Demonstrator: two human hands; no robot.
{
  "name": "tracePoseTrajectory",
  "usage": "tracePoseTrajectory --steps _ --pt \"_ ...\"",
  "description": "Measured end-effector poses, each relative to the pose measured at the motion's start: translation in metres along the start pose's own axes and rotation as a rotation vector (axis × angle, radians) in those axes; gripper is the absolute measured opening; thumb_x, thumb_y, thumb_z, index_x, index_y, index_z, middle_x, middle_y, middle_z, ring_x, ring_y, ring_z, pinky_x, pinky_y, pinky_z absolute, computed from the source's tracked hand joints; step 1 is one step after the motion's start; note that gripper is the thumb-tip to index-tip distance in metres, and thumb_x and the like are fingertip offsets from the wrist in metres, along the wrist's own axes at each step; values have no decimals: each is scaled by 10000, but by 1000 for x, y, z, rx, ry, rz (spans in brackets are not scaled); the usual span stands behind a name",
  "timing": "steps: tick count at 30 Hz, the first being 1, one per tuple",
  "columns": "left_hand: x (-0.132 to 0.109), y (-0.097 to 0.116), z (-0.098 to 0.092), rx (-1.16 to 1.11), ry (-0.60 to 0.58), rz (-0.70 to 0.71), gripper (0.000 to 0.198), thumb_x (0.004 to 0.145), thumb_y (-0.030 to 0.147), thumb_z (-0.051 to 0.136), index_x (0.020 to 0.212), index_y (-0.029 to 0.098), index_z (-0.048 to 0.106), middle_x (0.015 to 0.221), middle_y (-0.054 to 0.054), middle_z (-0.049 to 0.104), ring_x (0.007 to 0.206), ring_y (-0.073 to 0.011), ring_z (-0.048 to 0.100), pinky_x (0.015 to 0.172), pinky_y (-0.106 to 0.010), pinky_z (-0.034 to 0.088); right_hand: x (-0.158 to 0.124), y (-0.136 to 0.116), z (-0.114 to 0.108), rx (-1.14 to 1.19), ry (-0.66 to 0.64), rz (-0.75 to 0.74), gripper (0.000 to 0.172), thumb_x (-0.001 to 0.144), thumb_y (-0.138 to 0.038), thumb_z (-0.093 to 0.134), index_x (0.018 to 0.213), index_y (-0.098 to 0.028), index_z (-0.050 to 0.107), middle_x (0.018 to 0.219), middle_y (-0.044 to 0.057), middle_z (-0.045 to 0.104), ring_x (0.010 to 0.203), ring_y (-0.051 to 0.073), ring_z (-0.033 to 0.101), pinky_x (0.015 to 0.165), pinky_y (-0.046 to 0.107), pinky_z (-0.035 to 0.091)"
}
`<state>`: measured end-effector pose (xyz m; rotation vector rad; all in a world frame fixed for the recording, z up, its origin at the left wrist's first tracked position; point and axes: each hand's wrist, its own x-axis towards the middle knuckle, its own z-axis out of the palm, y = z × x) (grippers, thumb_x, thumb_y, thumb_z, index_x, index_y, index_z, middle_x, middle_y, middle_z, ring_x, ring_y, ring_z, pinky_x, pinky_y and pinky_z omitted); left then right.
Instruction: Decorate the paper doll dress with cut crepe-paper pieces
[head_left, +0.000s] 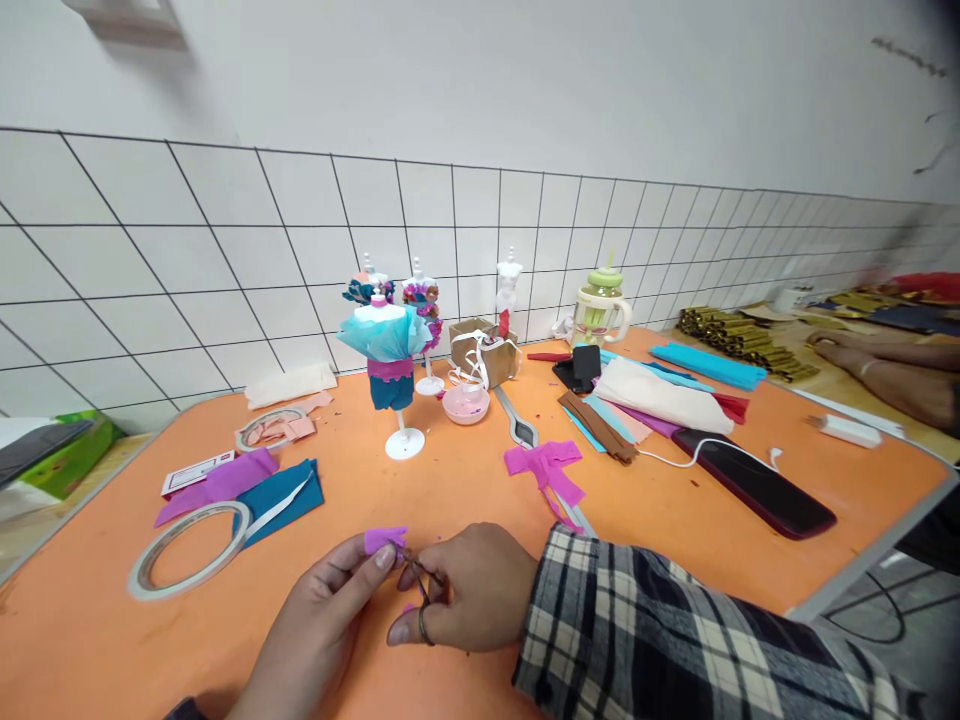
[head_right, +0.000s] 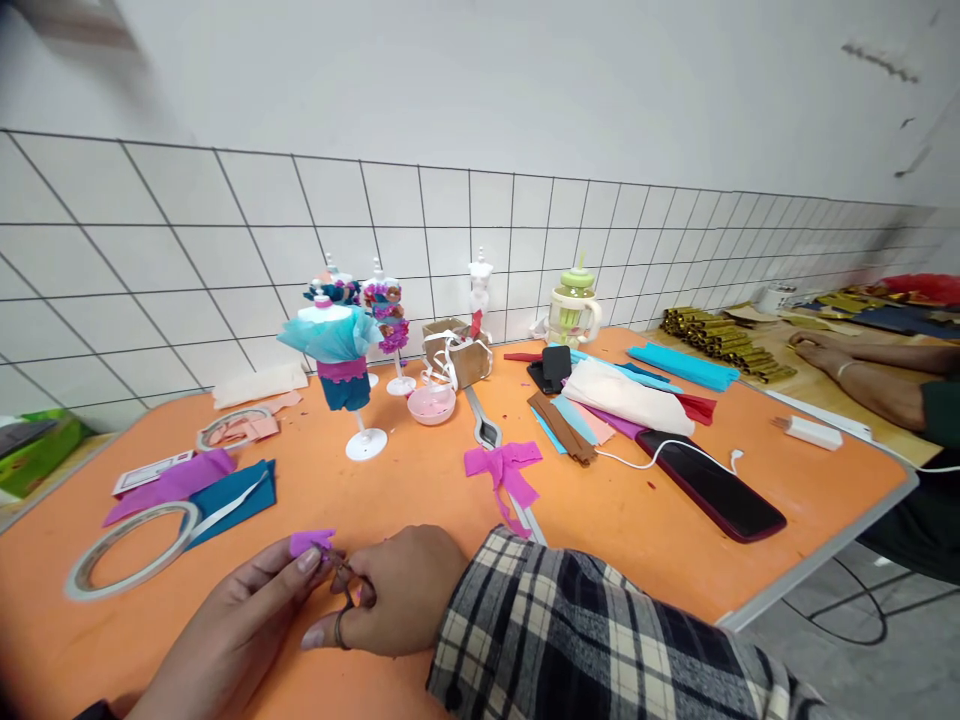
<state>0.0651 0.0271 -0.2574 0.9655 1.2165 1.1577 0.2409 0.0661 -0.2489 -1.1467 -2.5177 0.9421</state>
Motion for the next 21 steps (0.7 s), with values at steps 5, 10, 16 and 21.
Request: tracePoseTrajectory --steps 5,10,16,21 --pt "0 -1 -1 -38 -18 -15 196 748 370 732 844 199 741 821 -46 723 838 -237 636 748 -321 505 0 1 1 -21 16 -19 456 763 -642 582 1003 -271 696 787 -19 719 764 180 668 661 255 436" --pt "0 -1 -2 -31 -27 -4 191 750 368 735 846 203 742 810 -37 721 822 -222 633 756 -307 497 0 2 1 32 13 -21 461 732 -651 603 985 -274 686 813 -37 716 778 170 667 703 259 448" --pt "2 -2 -3 3 -50 7 192 769 374 716 842 198 739 814 -46 714 884 -248 629 786 -333 499 -1 -2 -2 45 4 -10 449 741 -636 597 972 -263 688 795 -31 710 767 172 667 696 264 451" --pt "2 0 -2 22 -53 0 202 760 375 720 832 187 739 867 -60 724 869 -250 633 788 -341 499 -1 2 2 73 -2 -5 433 722 -631 615 961 -277 689 781 -44 707 744 162 661 671 255 447"
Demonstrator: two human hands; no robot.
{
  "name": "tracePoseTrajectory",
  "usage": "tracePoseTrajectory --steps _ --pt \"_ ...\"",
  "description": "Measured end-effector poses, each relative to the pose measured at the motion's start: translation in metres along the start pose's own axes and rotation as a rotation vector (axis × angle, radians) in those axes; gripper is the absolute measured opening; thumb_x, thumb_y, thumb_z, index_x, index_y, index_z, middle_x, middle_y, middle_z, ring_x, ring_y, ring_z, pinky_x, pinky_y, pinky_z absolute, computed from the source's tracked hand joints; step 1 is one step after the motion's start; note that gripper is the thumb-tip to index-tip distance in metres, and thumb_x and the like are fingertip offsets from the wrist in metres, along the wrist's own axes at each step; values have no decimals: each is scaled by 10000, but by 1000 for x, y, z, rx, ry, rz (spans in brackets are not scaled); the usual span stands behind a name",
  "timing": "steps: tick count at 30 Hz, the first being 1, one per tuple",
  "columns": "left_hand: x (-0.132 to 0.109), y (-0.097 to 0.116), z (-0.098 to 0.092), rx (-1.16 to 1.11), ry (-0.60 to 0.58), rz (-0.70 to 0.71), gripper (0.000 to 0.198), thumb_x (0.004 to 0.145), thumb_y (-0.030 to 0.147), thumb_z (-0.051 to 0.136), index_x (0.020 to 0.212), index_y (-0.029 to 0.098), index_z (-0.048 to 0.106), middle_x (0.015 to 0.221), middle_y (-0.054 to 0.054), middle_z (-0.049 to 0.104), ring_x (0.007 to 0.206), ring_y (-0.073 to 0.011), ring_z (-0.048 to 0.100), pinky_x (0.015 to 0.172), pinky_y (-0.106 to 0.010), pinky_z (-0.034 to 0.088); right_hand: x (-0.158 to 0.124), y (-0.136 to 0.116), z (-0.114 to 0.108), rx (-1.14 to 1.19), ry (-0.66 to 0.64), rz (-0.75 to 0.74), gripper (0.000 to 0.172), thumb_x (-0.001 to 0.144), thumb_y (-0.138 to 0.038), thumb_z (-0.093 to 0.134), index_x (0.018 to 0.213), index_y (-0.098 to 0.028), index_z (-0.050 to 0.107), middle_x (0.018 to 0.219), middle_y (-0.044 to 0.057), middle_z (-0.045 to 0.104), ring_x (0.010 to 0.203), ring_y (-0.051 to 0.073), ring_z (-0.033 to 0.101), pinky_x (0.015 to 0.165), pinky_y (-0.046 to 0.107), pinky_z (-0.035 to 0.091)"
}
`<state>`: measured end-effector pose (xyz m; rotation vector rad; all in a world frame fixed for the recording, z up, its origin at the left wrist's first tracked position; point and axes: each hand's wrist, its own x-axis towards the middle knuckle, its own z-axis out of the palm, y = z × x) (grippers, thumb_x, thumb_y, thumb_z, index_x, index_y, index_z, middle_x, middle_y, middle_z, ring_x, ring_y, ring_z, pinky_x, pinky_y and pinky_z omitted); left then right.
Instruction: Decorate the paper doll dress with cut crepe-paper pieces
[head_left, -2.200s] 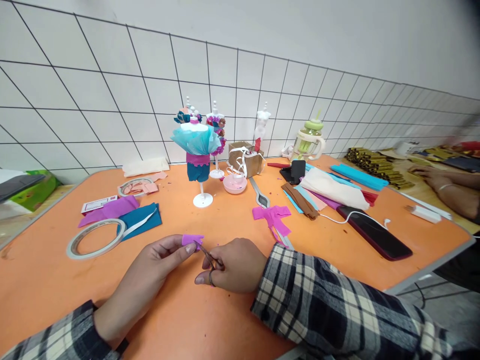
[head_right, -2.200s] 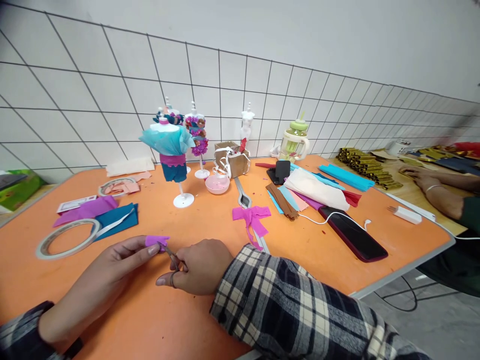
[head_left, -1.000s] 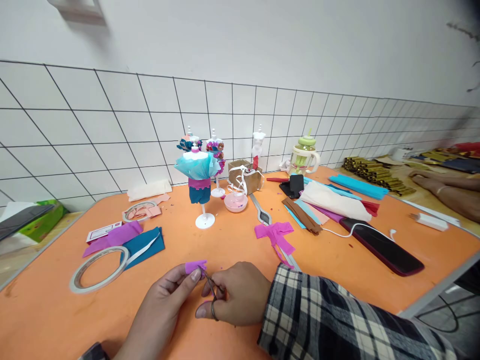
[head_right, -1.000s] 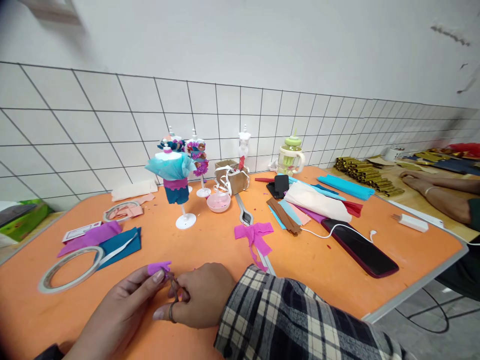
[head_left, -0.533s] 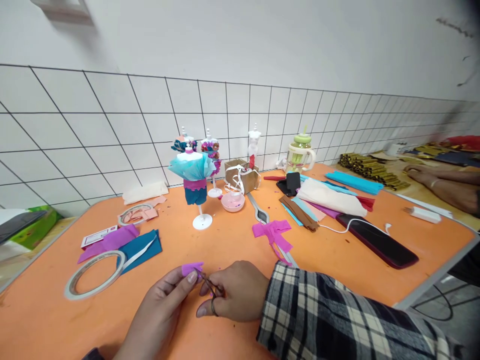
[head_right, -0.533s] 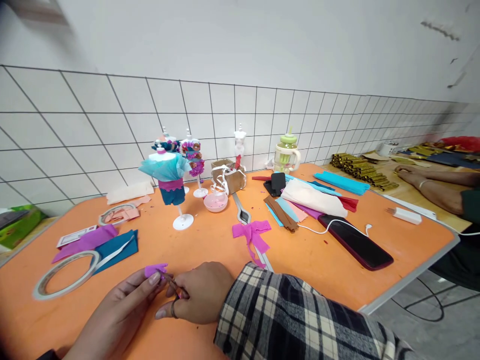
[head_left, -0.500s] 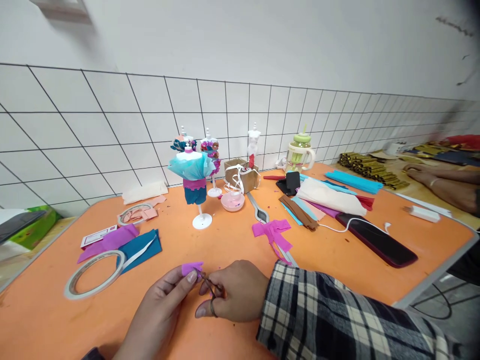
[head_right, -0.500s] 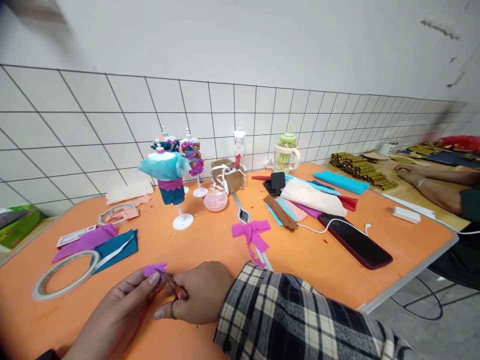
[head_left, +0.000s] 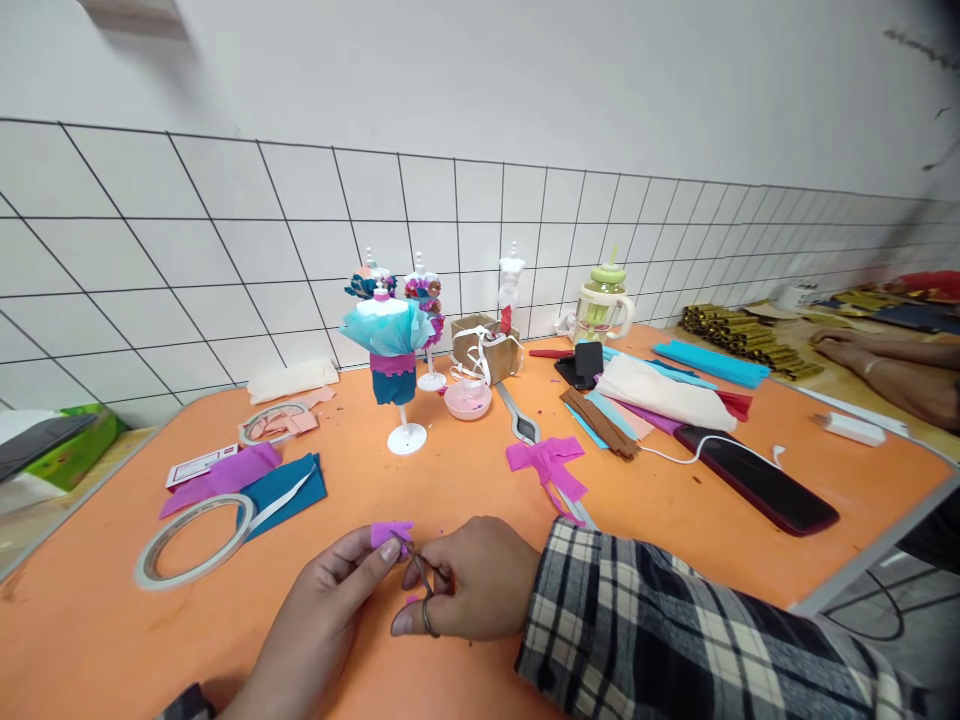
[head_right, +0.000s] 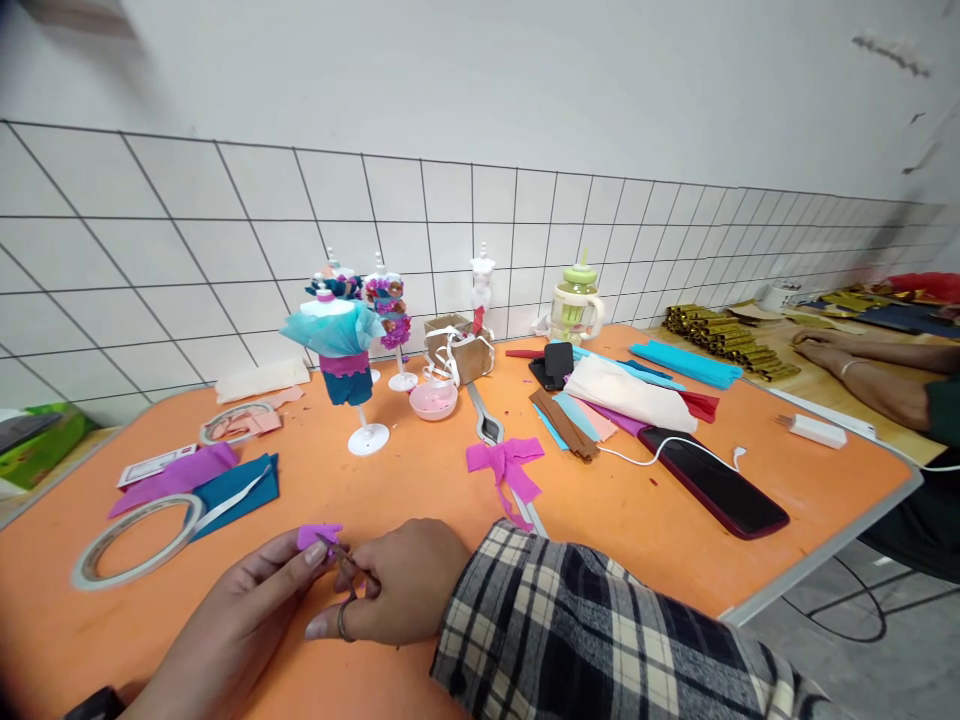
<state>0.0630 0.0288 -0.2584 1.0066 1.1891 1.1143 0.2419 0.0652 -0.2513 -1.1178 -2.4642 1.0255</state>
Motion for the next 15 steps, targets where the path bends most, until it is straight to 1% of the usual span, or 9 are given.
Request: tracePoseTrajectory --steps 2,6,8,12,15 --pt "0 0 0 1 2 5 209 764 387 714 829 190 737 858 -54 726 863 -244 629 797 -338 493 0 2 1 3 -4 -1 449 726 -636 609 991 -281 686 744 -45 698 729 160 660 653 248 441" --pt "1 -1 0 11 -55 16 195 805 379 675 844 194 724 821 -41 713 847 -234 626 808 -334 480 0 2 0 16 13 -4 438 719 -612 632 980 -265 694 782 -36 712 754 168 664 695 260 447" --pt "1 -2 -1 19 -72 24 179 825 361 656 854 196 719 818 -38 706 867 -237 626 819 -337 475 0 1 -1 15 4 3 434 711 -600 651 980 -263 699 761 -34 710 741 169 661 688 259 447" --pt "0 -3 -1 17 -77 27 184 843 356 637 858 193 723 817 -38 699 864 -233 624 826 -340 470 0 0 0 28 29 -2 381 718 -572 666 930 -259 708 777 -28 711 758 169 656 703 256 451" --pt "-1 -2 0 -30 -57 21 188 814 357 670 847 183 733 812 -46 701 845 -232 621 806 -336 477 0 0 0 38 29 2 370 715 -572 666 888 -247 701 778 -19 707 763 174 653 719 266 451"
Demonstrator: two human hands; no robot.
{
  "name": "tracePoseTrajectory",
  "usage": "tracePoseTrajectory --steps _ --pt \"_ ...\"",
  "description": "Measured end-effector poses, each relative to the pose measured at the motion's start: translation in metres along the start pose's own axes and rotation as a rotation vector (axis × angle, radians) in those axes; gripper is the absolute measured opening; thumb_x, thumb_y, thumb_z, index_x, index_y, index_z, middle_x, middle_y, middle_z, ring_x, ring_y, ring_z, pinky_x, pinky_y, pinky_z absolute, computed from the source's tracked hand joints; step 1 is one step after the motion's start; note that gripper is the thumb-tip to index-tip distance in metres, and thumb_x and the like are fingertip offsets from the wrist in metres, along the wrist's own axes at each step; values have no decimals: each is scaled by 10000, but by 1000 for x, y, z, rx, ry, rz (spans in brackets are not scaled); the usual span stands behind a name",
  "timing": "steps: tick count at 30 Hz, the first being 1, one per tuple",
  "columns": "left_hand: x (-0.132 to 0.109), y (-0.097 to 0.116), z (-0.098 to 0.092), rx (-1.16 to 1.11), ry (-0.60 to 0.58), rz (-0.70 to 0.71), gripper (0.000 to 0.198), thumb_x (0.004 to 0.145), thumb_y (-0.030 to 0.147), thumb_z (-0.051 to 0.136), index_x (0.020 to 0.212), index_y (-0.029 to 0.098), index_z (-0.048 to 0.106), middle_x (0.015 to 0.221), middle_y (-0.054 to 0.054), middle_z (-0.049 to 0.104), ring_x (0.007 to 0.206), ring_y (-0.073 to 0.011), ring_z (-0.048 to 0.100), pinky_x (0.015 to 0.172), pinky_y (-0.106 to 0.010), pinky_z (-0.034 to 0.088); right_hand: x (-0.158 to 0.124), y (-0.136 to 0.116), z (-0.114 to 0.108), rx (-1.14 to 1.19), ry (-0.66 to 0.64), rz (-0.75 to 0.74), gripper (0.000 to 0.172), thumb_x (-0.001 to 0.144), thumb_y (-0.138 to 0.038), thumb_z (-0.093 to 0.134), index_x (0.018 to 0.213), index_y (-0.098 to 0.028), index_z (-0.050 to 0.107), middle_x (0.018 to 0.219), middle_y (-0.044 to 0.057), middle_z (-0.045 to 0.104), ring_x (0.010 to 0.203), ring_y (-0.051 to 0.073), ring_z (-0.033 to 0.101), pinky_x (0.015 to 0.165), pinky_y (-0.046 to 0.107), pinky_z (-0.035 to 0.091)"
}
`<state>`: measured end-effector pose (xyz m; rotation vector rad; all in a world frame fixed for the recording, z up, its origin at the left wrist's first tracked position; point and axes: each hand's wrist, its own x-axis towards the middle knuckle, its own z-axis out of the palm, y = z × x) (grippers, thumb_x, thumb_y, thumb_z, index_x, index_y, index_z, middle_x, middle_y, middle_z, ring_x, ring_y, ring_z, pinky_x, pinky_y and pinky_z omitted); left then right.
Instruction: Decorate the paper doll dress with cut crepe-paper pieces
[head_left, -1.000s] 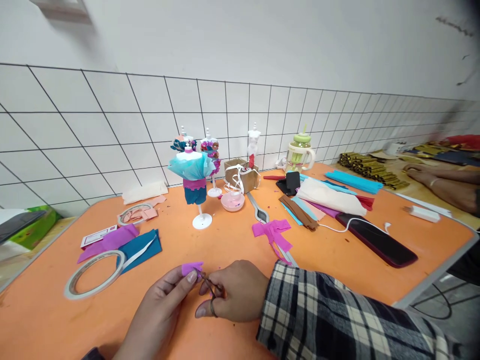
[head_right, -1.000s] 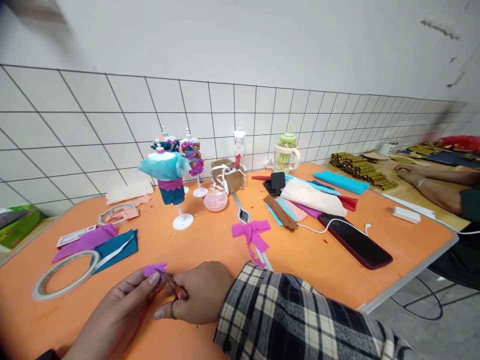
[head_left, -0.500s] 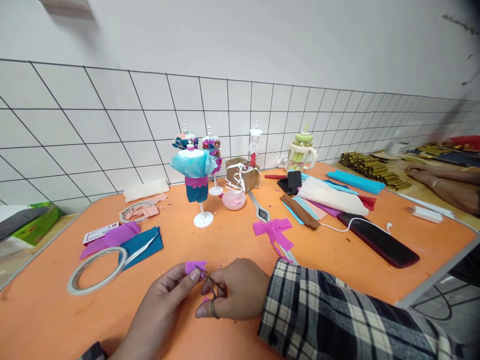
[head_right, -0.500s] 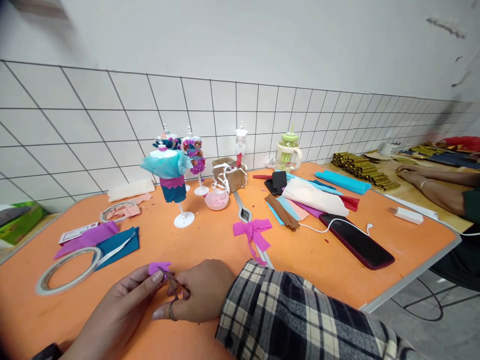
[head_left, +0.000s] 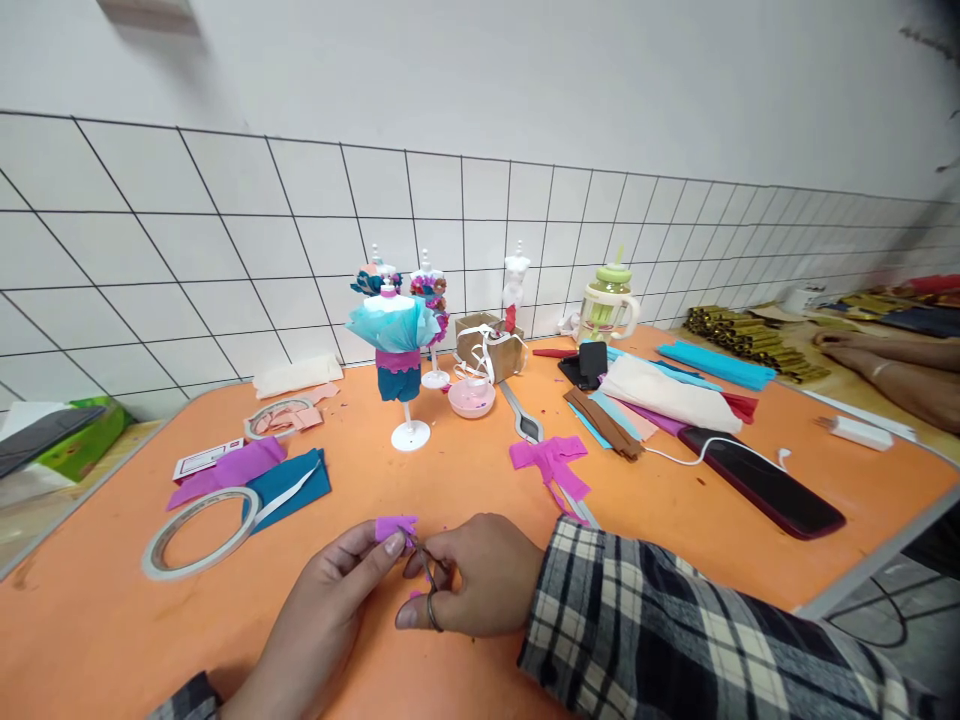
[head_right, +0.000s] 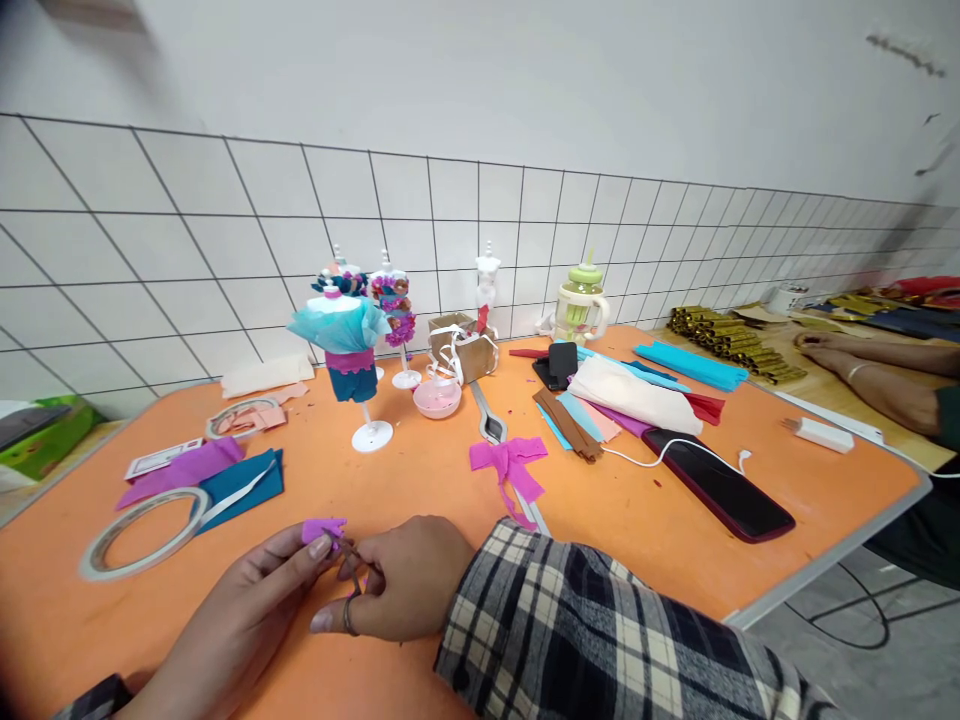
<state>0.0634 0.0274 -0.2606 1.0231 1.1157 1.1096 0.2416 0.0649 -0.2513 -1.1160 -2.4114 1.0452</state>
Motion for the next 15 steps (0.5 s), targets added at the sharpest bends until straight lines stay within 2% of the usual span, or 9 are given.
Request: tracePoseTrajectory --steps 3,5,7,8,9,11,13,15 --pt "2 3 -3 -111 49 -6 159 755 326 728 813 178 738 805 -50 703 816 -218 613 774 -318 485 0 2 -1 53 0 -26 391 700 -556 681 930 -240 664 741 -28 689 722 163 641 704 271 445" --pt "5 7 -8 -180 39 -31 132 722 290 749 789 176 740 788 -45 695 794 -202 604 762 -301 490 0 6 -3 199 -88 -20 410 695 -513 701 972 -221 619 686 -34 666 650 143 623 640 252 441" --pt "8 12 -15 -205 -40 -81 107 712 261 752 760 166 739 743 -36 671 748 -180 588 735 -283 492 2 11 -4 424 -278 25 404 690 -489 714 929 -186 594 615 -32 636 576 126 597 576 231 436" --pt "10 13 -18 -198 -98 -112 94 714 245 749 747 159 735 730 -36 660 731 -173 581 714 -275 491 3 13 -3 540 -340 54 401 686 -496 714 882 -170 588 584 -29 619 547 119 585 558 226 436" --pt "11 14 -21 -192 -151 -127 86 718 233 745 738 152 729 723 -36 651 718 -167 572 697 -269 488 5 14 -3 639 -343 82 404 684 -509 712 840 -159 586 562 -25 606 529 114 575 551 226 438" --pt "12 14 -22 -189 -184 -126 73 730 220 741 731 150 721 722 -31 645 719 -159 567 697 -259 481 9 16 -1 751 -187 119 418 670 -504 723 844 -144 601 557 -22 599 511 99 550 549 224 430" --pt "11 11 -18 -183 -129 -107 68 746 224 738 772 162 729 754 -28 666 760 -160 581 739 -258 476 12 16 2 780 -7 130 429 664 -450 743 935 -139 624 575 -24 609 500 84 526 537 214 408" --pt "9 8 -11 -152 -73 -92 107 774 248 723 852 177 740 813 -35 698 833 -180 602 801 -277 469 13 13 5 799 83 108 440 653 -389 764 995 -145 632 597 -24 621 511 82 530 540 212 408"
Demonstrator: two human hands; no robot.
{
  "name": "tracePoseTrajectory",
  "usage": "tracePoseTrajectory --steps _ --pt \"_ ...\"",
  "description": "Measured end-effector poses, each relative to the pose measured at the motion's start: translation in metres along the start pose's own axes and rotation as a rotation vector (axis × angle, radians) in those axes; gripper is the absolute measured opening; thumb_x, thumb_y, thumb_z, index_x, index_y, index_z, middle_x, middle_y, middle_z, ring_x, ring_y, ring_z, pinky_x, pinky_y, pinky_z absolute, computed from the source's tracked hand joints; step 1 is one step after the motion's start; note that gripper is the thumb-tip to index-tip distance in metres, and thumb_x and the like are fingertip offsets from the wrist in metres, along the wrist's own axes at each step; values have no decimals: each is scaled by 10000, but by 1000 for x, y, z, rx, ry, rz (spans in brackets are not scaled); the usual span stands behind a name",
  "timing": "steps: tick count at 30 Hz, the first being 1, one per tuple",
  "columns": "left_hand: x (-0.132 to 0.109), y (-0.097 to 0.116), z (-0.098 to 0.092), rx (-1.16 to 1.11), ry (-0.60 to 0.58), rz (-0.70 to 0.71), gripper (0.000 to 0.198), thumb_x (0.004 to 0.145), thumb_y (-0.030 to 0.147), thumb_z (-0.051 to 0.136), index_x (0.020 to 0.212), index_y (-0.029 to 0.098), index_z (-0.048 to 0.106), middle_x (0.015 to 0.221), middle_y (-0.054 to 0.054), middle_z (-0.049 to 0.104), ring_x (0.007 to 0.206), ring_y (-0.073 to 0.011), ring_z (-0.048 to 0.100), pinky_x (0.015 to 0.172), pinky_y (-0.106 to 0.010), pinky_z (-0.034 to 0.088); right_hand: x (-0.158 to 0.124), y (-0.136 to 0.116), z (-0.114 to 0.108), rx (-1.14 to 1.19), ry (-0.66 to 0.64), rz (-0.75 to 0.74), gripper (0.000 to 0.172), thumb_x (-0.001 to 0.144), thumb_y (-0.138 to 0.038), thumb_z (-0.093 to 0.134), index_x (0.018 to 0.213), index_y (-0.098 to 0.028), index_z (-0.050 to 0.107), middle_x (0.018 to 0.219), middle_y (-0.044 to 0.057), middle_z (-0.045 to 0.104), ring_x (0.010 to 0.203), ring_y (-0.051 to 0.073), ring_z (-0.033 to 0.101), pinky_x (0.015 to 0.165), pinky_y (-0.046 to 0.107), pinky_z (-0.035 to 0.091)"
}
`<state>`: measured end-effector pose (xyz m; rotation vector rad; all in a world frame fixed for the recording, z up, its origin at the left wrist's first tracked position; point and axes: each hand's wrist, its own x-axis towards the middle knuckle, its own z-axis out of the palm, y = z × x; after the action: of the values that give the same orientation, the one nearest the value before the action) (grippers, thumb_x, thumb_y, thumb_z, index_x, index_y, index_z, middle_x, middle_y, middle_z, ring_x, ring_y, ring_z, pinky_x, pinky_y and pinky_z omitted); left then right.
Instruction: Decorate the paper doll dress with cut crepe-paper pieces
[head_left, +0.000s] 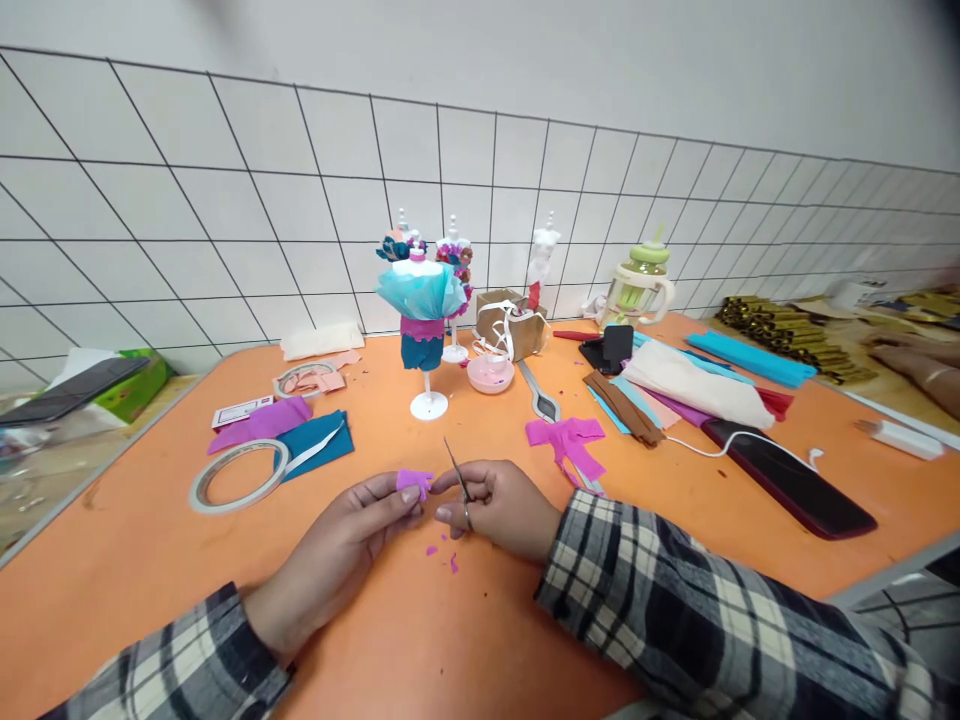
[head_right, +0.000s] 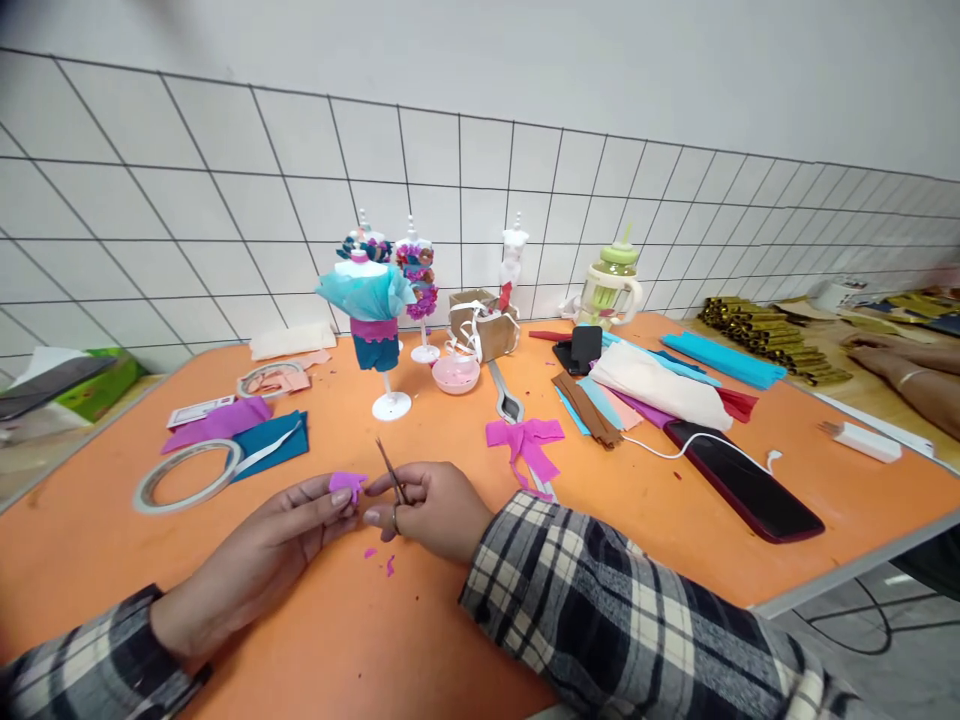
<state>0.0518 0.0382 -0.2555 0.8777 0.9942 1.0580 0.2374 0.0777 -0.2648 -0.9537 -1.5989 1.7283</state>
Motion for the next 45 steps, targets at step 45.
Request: tracePoseTrajectory --steps 45 --pt "-10 1 21 756 312 379 87 733 291 700 672 235 675 656 5 670 653 -200 578 628 -262 400 -4 -6 7 -2 188 14 306 687 -410 734 771 -141 616 575 -5 604 540 98 564 501 200 433"
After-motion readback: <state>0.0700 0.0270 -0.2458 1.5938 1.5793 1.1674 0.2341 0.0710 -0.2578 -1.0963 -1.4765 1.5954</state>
